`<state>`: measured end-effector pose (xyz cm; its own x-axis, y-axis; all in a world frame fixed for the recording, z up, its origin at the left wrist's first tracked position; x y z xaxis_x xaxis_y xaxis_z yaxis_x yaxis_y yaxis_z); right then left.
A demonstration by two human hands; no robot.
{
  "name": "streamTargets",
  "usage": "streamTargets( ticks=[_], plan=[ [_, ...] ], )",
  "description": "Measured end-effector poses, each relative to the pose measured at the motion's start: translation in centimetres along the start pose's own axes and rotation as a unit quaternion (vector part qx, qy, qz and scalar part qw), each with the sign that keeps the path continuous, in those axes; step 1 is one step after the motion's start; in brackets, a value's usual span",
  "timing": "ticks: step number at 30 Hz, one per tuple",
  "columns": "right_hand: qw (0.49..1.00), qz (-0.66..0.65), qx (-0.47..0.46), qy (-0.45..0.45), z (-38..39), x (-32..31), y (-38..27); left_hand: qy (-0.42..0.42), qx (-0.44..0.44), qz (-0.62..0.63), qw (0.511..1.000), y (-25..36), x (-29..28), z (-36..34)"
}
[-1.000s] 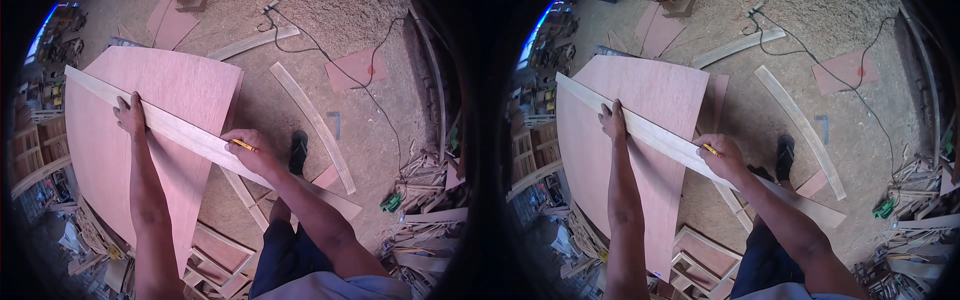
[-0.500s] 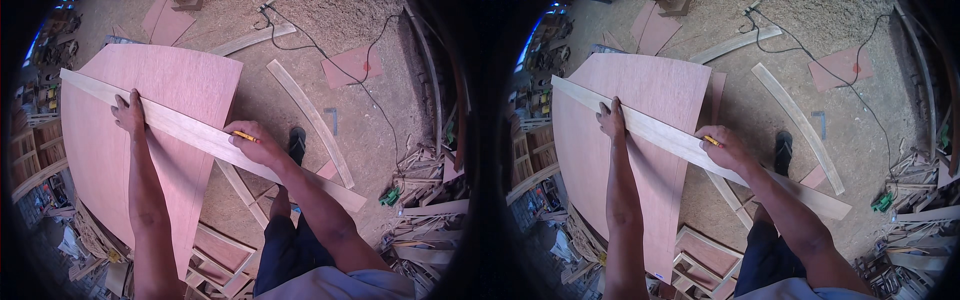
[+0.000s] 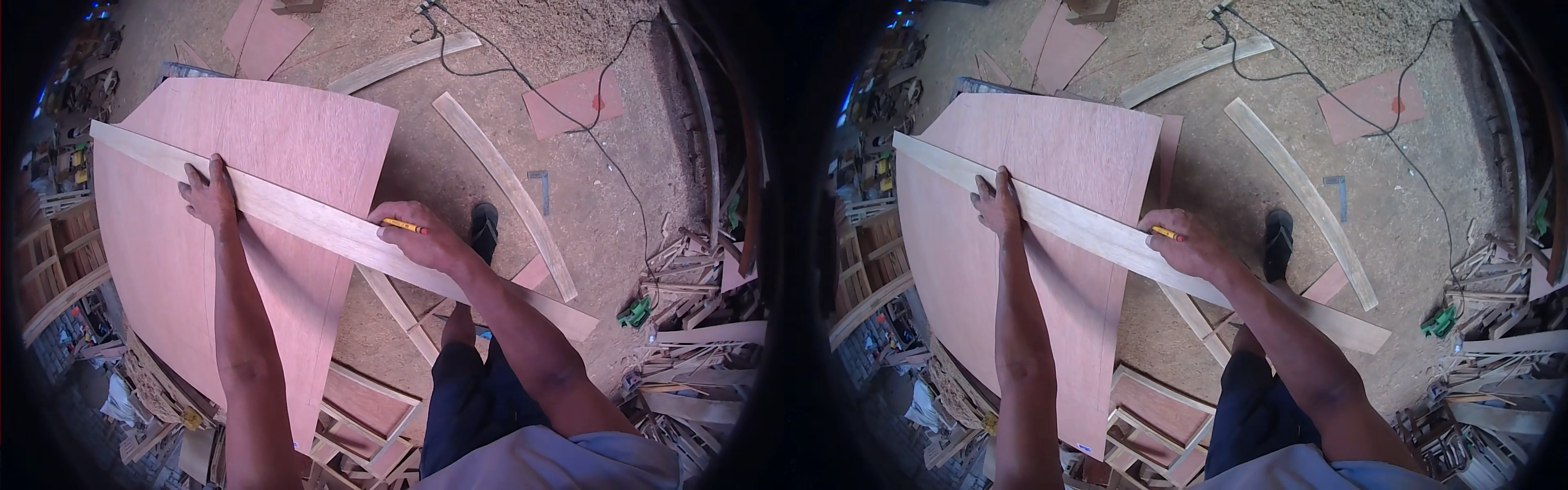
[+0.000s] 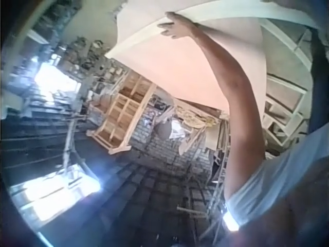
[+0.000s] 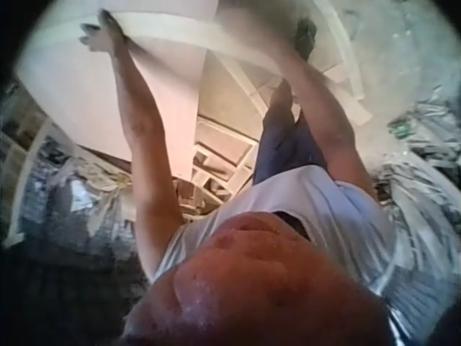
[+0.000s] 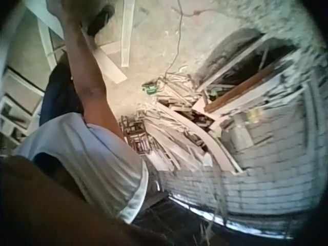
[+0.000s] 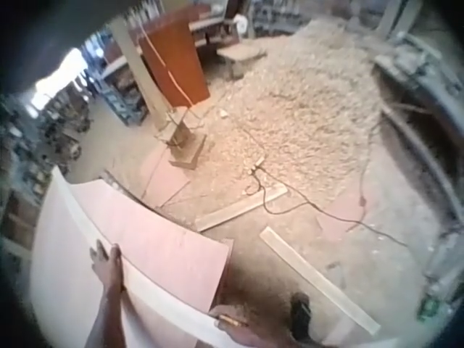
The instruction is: Measuring and marking plywood and placing it onto a wooden frame.
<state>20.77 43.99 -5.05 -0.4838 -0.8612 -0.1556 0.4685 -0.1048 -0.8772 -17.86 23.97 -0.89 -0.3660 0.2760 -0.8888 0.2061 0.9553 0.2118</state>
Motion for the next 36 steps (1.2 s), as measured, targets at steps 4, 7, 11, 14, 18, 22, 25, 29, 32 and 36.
streamTargets(
  ticks=[4, 7, 11, 14, 18, 22, 25, 29, 32, 36],
  plan=[
    [1.0, -0.017, -0.005, -0.022, -0.3, -0.2, 0.4, 0.001, 0.003, 0.001, 1.0, 0.6, 0.1, 0.4],
    [0.999, -0.01, -0.002, -0.032, -0.8, -0.6, 0.4, -0.003, -0.008, -0.002, 1.0, 1.4, 0.0, 0.6],
    [0.996, -0.023, -0.087, -0.002, -1.3, 0.1, 0.5, 0.01, 0.014, -0.02, 1.0, 1.3, -0.7, -0.4],
    [0.994, 0.017, -0.083, 0.071, -0.3, 0.0, -0.7, 0.027, 0.026, -0.032, 0.999, 2.3, -1.2, 0.3],
    [0.993, -0.005, -0.038, 0.109, 0.5, 0.7, -1.6, 0.028, 0.024, -0.031, 0.999, 2.6, -1.3, 0.5],
    [0.988, -0.029, 0.02, 0.148, 0.4, 0.9, -1.0, 0.033, 0.019, -0.015, 0.999, 3.4, -2.2, 0.6],
    [0.988, -0.028, 0.031, 0.149, 0.3, 0.4, -1.6, 0.01, -0.018, 0.003, 1.0, 2.9, -1.4, 0.1],
    [0.987, 0.006, 0.05, 0.155, 0.3, 0.9, -1.8, 0.025, -0.055, -0.003, 0.998, 1.4, 0.1, -4.7],
    [0.985, -0.031, 0.074, 0.151, 0.5, 1.3, -2.1, 0.031, -0.137, 0.0, 0.99, -0.9, 1.1, -9.4],
    [0.982, -0.055, 0.105, 0.148, 0.4, 1.0, -0.6, 0.021, -0.147, 0.012, 0.989, -0.8, 1.9, -10.0]
  ],
)
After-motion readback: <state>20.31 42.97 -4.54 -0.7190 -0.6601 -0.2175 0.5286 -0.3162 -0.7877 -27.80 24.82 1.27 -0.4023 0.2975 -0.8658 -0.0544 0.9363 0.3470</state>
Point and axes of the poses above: each hand's wrist, its own z-axis away from the middle knuckle, its own x-axis out of the palm, y = z × x, the point moved 7 cm from there along -z, towards the middle knuckle, and after that the axes turned 14 degrees about y, right-handed, at the moved point
